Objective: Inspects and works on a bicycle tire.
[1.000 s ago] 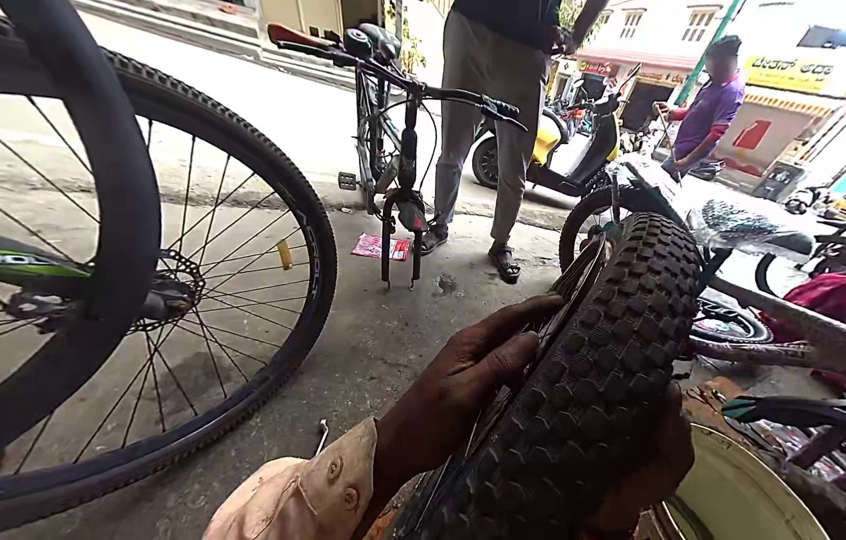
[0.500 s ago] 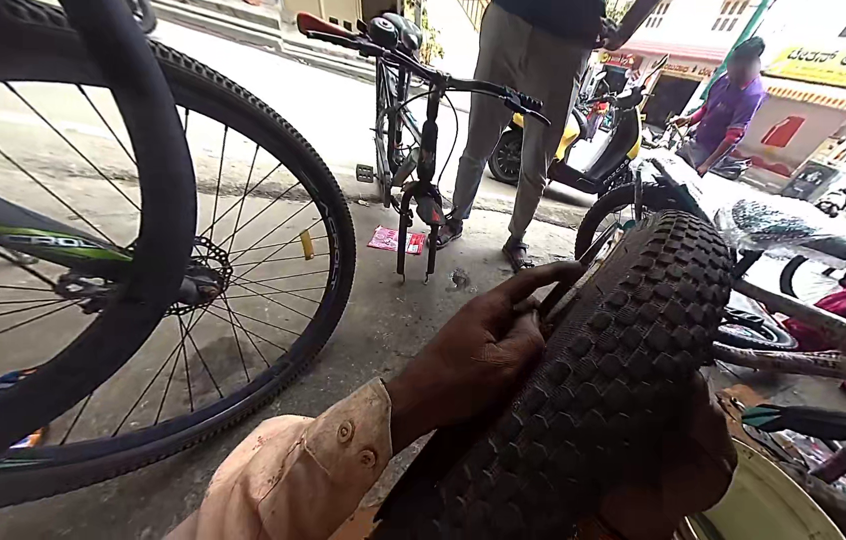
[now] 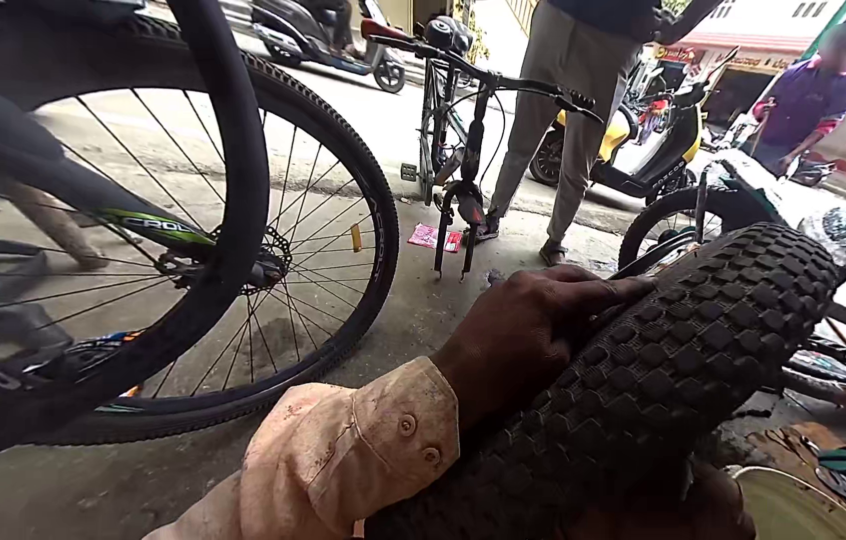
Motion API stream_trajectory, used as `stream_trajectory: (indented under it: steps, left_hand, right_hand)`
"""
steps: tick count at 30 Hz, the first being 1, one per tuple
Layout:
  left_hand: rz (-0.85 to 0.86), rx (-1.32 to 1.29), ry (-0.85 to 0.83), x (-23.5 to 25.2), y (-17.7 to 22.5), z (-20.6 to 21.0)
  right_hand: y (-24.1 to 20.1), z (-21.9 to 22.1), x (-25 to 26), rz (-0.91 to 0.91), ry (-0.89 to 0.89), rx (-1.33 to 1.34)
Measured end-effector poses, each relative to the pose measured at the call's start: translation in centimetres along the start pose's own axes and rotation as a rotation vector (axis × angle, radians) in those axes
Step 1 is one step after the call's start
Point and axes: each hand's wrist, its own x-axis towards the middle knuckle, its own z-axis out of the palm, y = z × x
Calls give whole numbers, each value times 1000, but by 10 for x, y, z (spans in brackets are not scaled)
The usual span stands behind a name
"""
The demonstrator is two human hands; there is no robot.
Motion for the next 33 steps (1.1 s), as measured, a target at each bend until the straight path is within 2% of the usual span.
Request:
stream_trajectory:
  steps: [3, 5, 9, 13, 19, 21, 25, 27, 29, 31, 33]
  left_hand:
    - [-26, 8, -4, -3, -3, -4]
    - [-45, 0, -4, -3, -6, -6]
    - [-53, 4, 4, 0, -7, -7]
    - [-51, 10, 8, 2, -4, -7]
    - [-123, -1, 8, 10, -15, -7]
    - [-172, -29, 34, 15, -21, -5]
    - [-178, -124, 171, 29, -32, -1]
    - [-182, -370, 101, 28, -31, -8]
    - [-201, -618, -36, 14, -23, -9]
    - [-225, -861, -173, -9, -5, 0]
    - [-239, -1007, -209, -26, 13, 13]
  right_hand:
    - [11, -33, -38, 67, -89, -41]
    - [13, -46, -62, 145, -45, -97]
    - [10, -46, -81, 306, -87, -230]
    - [25, -23, -82, 448, -109, -256]
    - [46, -39, -111, 688, -203, -497]
    - [56, -52, -122, 717, -227, -592]
    - [44, -34, -114, 719, -80, -679]
    - [26, -16, -96, 652, -51, -629]
    - [0, -4, -75, 502, -23, -588]
    - [-22, 10, -48, 309, 70, -568]
    - [-33, 27, -13, 166, 198, -521]
